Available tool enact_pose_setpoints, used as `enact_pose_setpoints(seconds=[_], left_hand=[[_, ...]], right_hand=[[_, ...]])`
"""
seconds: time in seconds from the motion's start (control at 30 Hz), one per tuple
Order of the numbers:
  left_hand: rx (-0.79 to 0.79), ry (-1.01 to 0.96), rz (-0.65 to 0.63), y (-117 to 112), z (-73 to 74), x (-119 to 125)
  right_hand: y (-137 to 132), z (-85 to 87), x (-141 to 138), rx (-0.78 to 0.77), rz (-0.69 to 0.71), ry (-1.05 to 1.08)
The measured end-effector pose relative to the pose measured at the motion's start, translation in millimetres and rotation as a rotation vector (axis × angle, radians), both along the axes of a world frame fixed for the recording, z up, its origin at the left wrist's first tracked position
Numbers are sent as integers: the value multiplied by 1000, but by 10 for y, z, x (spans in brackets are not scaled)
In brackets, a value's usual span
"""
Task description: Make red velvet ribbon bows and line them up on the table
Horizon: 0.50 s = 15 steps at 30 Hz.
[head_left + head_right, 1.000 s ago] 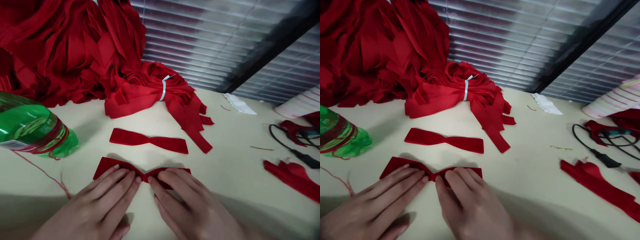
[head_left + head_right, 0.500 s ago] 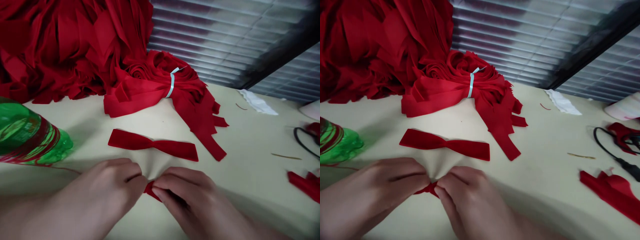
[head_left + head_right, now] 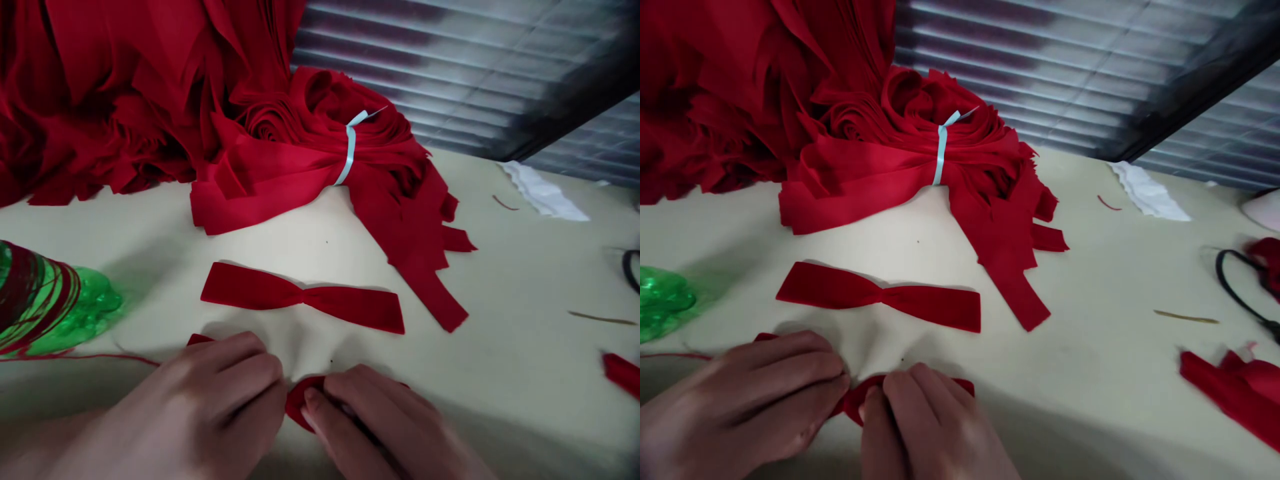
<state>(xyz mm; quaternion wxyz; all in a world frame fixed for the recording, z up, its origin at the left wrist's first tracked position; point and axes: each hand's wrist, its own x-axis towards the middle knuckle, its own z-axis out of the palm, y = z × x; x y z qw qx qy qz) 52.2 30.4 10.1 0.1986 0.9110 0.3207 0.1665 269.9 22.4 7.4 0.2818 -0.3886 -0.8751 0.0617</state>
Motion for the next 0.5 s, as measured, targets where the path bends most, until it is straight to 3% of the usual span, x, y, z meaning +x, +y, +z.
enact_pose_setpoints(seconds=[0.17,0.37,0.43,0.5], left_hand=[[-116,49,-93,42,15,22],[97,-144,-63,69,226,75],[-45,-242,27,-30,246,49],[-400,-294,98,-173,198,10]], right_hand=[[83,77,47,-173,63,16],[81,241,-11,-466,43,-53],[54,245,-36,-482,41,-74],[34,253,-42,-503,29,-76]])
